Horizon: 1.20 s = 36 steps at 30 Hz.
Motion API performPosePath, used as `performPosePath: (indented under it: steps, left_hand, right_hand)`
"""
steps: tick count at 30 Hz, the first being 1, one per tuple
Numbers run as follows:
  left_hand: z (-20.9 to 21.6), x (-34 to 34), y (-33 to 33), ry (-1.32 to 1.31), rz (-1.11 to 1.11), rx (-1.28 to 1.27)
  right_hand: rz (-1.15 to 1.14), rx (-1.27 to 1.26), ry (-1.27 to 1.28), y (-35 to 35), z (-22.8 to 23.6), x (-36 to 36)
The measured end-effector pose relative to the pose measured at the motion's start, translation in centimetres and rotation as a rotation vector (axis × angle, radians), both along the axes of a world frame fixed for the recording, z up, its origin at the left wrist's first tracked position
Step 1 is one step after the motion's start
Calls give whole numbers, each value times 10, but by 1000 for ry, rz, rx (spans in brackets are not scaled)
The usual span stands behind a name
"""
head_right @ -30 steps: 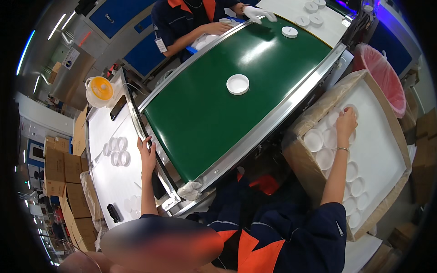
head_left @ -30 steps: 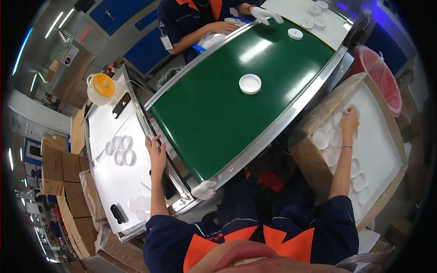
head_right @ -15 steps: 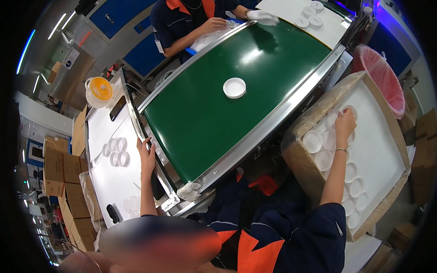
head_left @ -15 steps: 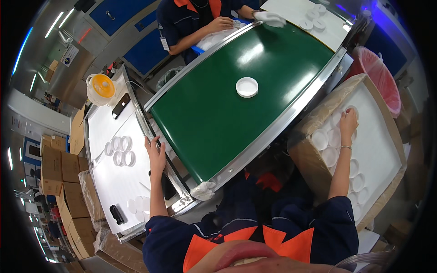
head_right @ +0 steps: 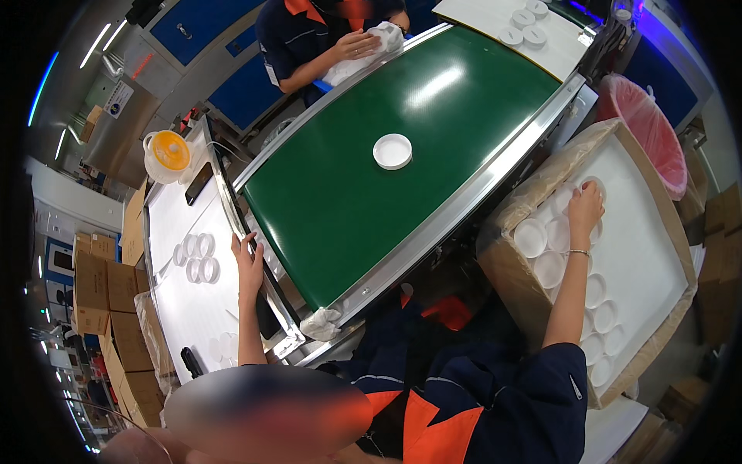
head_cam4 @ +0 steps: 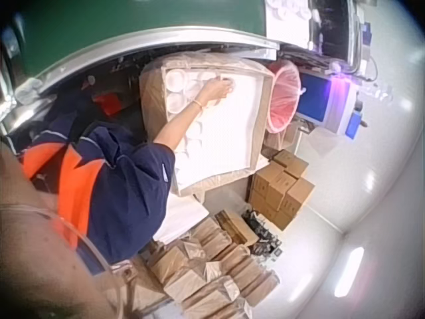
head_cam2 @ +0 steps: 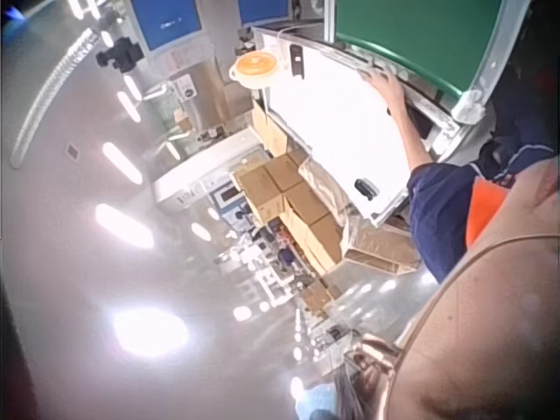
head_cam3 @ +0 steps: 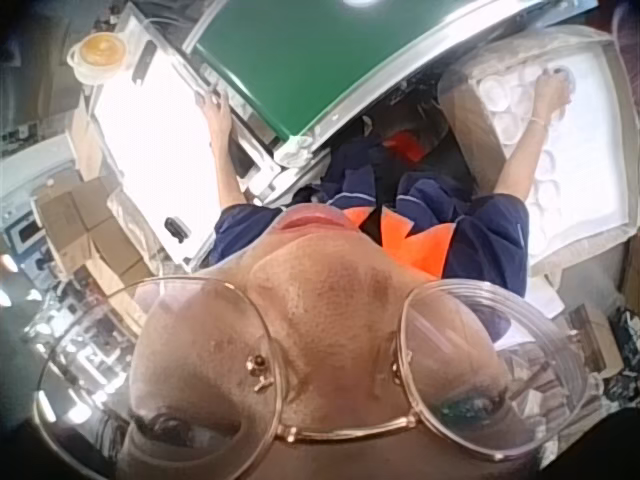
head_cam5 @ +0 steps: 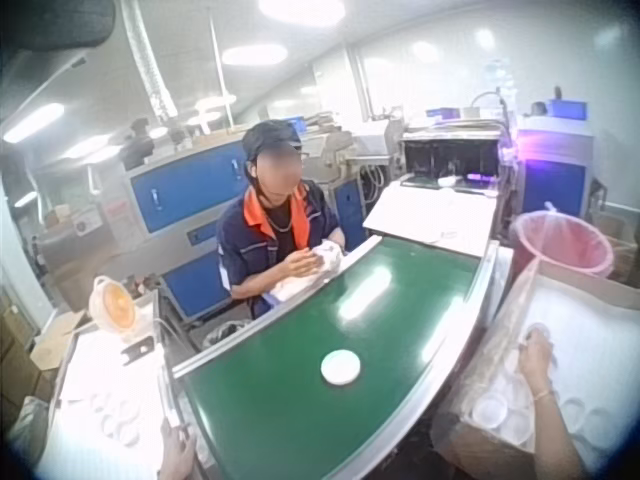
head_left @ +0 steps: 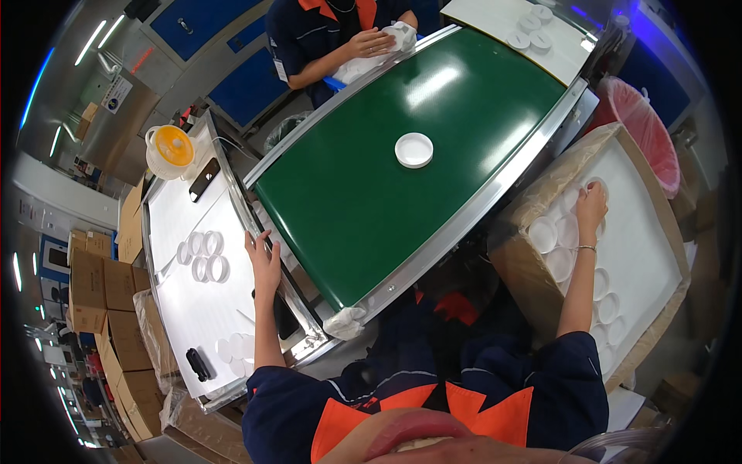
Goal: The person takes round plastic lids from a conveyor belt and places them into rows inside a box, inserting foam sheets between layers.
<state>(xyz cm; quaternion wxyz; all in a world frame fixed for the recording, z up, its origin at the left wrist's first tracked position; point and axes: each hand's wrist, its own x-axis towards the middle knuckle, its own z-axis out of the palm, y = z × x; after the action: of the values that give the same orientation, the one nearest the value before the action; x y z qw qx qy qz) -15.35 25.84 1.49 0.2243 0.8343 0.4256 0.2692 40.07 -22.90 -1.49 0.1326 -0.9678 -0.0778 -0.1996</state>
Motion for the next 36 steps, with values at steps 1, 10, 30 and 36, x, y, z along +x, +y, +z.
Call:
performPosePath:
  steps: [1, 10, 30, 36]
  left_hand:
    - [0, 0, 0, 8, 1, 16]
    - [-5, 4, -1, 11, 30, 7]
    - [-1, 5, -4, 17, -15, 65]
    - [14, 4, -9, 19, 3, 1]
  right_hand:
    - [1, 1, 0, 0, -1, 0]
    - [-15, -21, -13, -1, 7, 6]
    - [1390, 79, 5, 296, 68, -173]
    - [1286, 155, 35, 303, 59, -181]
